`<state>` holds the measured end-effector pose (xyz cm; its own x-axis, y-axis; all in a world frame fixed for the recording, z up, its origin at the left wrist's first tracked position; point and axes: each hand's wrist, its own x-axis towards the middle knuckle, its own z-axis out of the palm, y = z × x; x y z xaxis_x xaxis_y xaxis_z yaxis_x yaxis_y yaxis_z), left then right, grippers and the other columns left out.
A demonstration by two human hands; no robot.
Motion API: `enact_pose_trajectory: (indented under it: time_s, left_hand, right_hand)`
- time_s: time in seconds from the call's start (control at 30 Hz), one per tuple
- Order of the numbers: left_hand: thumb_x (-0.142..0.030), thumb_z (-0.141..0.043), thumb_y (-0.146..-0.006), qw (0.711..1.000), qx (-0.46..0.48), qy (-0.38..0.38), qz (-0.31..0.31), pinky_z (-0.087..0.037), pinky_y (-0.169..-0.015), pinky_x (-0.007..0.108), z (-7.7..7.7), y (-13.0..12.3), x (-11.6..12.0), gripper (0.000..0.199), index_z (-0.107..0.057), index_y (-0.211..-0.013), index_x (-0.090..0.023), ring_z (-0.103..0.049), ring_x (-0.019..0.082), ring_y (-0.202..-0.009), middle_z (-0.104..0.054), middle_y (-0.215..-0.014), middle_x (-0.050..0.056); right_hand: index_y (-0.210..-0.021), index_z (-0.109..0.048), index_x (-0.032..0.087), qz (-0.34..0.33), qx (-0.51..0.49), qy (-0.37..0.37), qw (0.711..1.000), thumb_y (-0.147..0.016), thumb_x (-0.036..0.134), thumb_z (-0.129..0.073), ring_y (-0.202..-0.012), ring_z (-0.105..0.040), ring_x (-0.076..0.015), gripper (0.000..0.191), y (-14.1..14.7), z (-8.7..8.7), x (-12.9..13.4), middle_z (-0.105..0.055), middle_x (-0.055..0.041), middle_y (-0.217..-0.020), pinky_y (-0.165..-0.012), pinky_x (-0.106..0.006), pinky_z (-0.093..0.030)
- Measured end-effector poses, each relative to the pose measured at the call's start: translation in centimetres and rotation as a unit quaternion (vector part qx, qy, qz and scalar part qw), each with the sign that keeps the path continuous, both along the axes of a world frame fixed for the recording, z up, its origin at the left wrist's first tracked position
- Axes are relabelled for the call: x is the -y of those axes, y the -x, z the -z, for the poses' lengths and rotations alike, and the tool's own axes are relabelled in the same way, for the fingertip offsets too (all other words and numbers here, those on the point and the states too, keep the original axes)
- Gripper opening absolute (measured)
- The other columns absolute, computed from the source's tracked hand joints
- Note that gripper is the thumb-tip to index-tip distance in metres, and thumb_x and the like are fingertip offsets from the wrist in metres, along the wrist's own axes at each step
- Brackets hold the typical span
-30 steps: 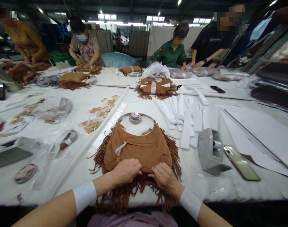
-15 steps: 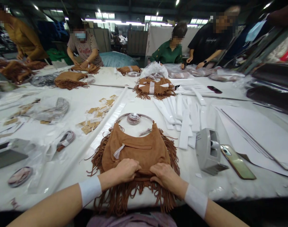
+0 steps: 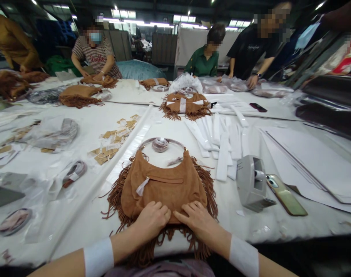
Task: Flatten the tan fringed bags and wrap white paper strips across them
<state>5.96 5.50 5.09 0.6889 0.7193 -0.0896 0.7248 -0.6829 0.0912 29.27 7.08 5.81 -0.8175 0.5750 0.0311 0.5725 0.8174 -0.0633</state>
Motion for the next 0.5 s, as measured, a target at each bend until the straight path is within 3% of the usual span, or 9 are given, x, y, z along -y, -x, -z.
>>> enact_pose_trajectory:
  time_s: [0.17, 0.3, 0.43, 0.5]
  left_hand:
    - [-0.013, -0.045, -0.093, 0.999, 0.008, -0.031, -0.016, -0.041, -0.066, 0.033, 1.2, 0.4, 1.7, 0.031, -0.050, -0.123, -0.015, -0.055, 0.021, -0.084, -0.062, -0.098, 0.008]
    - [-0.011, -0.042, -0.092, 0.999, 0.015, -0.002, -0.038, -0.044, -0.070, 0.033, 2.2, 0.3, 1.7, 0.036, -0.048, -0.127, -0.018, -0.055, 0.021, -0.088, -0.062, -0.103, 0.008]
    - [-0.007, -0.038, -0.088, 0.995, 0.025, 0.073, -0.064, -0.049, -0.078, 0.034, 4.6, 0.2, 0.6, 0.047, -0.049, -0.131, -0.023, -0.058, 0.024, -0.098, -0.062, -0.112, 0.010]
    - [-0.011, -0.037, -0.086, 0.982, 0.057, 0.171, -0.054, -0.052, -0.076, 0.035, 5.8, 0.2, -1.0, 0.046, -0.056, -0.124, -0.030, -0.061, 0.026, -0.097, -0.064, -0.109, 0.009]
  right_hand:
    - [-0.107, -0.057, 0.018, -0.019, -0.016, -0.041, 0.999, -0.092, 0.015, -0.045, -0.082, -0.047, -0.0182, 0.019, -2.2, 1.1, -0.1, -0.057, -0.0044, -0.091, -0.075, -0.033, -0.036]
    - [-0.089, -0.057, 0.017, -0.019, -0.034, -0.120, 0.992, -0.093, 0.010, -0.035, -0.072, -0.044, -0.0177, 0.023, -3.2, 2.5, -1.4, -0.053, -0.0030, -0.077, -0.070, -0.032, -0.036]
    - [-0.076, -0.051, 0.020, 0.001, -0.045, -0.181, 0.982, -0.093, 0.012, -0.035, -0.066, -0.043, -0.0166, 0.024, -3.8, 4.1, -1.8, -0.050, -0.0009, -0.070, -0.066, -0.031, -0.035]
    - [-0.075, -0.051, 0.022, 0.003, -0.053, -0.223, 0.973, -0.093, 0.018, -0.037, -0.063, -0.042, -0.0165, 0.023, -4.1, 6.0, -2.1, -0.049, -0.0002, -0.066, -0.063, -0.030, -0.035]
